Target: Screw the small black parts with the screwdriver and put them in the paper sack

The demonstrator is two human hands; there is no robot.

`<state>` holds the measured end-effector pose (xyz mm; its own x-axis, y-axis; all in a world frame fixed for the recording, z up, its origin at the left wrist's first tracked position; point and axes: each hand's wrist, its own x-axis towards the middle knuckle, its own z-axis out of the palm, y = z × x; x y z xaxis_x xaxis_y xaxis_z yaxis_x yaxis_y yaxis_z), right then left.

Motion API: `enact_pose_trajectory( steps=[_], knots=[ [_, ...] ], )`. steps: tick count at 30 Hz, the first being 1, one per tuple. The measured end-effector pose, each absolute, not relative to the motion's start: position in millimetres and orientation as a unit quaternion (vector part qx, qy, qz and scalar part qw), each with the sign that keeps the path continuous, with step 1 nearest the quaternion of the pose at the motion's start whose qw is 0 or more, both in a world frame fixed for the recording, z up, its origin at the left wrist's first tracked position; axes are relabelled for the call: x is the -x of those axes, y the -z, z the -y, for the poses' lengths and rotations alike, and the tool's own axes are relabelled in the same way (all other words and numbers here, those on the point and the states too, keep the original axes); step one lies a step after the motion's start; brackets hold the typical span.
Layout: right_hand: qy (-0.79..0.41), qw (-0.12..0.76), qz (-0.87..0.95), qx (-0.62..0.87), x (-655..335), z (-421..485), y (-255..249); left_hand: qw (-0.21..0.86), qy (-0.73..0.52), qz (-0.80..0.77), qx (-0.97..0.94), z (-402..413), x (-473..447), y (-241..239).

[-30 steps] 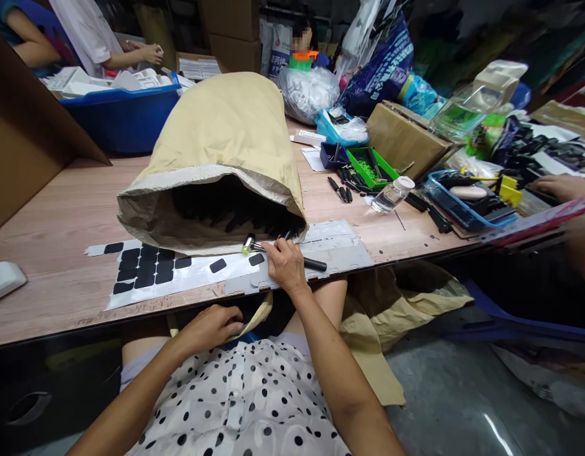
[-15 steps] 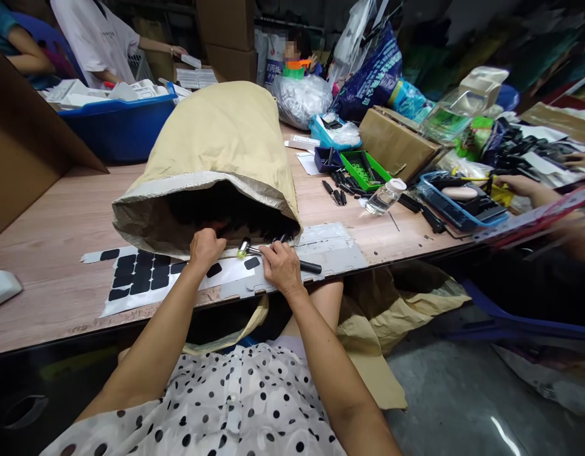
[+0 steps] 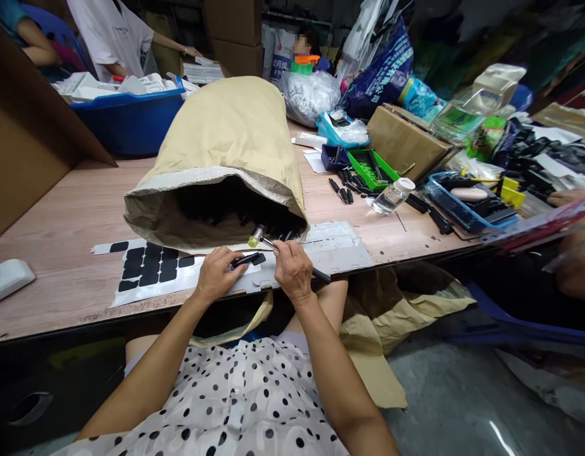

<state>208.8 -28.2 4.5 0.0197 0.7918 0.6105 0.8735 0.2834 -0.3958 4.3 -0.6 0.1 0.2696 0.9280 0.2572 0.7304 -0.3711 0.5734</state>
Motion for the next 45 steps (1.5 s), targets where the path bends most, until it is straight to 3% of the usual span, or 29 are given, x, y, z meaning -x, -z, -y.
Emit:
enact_pose_trajectory(
  steps=[12, 17, 23, 36, 45],
  knots=[
    [-0.092, 0.407, 0.681, 0.601, -189, 65, -18, 0.225, -0.285, -0.534, -0.763, -3, -4, 1],
    [-0.072, 0.414, 0.690, 0.589, -185, 69, -19, 0.223, -0.293, -0.534, -0.761, -4, -5, 3],
    [-0.070, 0.356, 0.699, 0.616, -184, 71, -10, 0.227, -0.289, -0.544, -0.755, -4, -6, 2],
    [-0.068, 0.354, 0.706, 0.609, -176, 70, -13, 0.226, -0.291, -0.543, -0.754, -3, -7, 0],
    [0.046, 0.316, 0.677, 0.663, -197, 39, 0, 0.268, -0.420, -0.565, -0.658, -3, -5, 4]
  ],
)
